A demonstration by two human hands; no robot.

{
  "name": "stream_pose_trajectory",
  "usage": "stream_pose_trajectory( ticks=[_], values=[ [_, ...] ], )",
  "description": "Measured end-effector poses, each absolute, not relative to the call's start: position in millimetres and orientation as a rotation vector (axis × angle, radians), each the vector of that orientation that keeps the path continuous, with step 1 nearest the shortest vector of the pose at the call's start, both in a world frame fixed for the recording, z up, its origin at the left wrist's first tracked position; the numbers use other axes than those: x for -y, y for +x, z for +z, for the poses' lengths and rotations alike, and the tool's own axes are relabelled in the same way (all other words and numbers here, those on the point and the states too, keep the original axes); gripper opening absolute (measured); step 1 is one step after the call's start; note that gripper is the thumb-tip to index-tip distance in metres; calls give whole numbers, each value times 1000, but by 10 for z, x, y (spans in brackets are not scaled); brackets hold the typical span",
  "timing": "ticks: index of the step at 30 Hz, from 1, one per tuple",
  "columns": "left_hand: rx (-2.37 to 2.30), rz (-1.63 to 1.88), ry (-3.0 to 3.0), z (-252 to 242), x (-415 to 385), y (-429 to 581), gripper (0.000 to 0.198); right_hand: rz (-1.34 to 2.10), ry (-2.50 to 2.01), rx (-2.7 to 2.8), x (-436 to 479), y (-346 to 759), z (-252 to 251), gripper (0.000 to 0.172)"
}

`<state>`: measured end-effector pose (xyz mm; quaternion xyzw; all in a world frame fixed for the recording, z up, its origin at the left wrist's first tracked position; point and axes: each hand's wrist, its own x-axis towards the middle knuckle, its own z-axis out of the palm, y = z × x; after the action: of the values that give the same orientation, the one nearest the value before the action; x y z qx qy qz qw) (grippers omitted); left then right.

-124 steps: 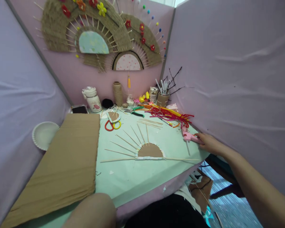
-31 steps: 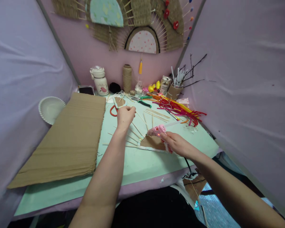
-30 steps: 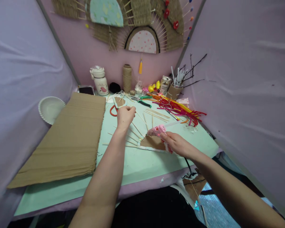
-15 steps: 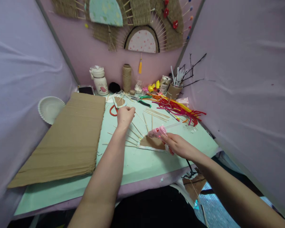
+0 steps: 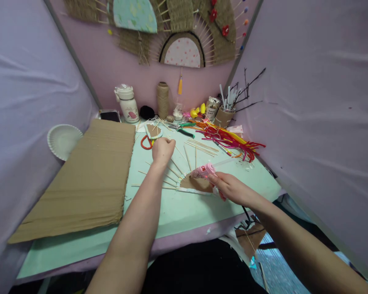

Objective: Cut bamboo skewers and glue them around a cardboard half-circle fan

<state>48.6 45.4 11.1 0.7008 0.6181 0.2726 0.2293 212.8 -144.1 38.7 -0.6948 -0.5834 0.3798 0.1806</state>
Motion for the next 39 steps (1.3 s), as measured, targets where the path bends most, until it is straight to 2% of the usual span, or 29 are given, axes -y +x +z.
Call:
stream_pose_trajectory(
  ticks=[6, 11, 14, 17, 21, 29, 39],
  values=[
    [-1769, 690, 1988, 89, -459, 497, 28, 1108, -1898, 1600, 1518, 2192, 451, 60],
    [-1776, 607, 2072, 72, -442, 535, 30, 954, -1845, 1561, 1647, 2339, 472, 60],
    [-1761, 535, 2126, 60, -402, 592, 30, 707, -1884, 1631, 1698, 2553, 407, 57],
    [-1760, 451, 2189, 35, -356, 655, 31, 291, -1931, 1794, 1744, 2875, 289, 47],
    [-1777, 335, 2247, -18, -307, 717, 33, 62, -2089, 1805, 1841, 3328, 89, 43],
    [-1769, 202, 2289, -89, -254, 763, 34, 5, -2314, 1729, 2016, 3650, -133, 48],
    [-1809, 171, 2283, -113, -280, 801, 35, -3, -2433, 1838, 1940, 3612, -175, 45]
  ],
)
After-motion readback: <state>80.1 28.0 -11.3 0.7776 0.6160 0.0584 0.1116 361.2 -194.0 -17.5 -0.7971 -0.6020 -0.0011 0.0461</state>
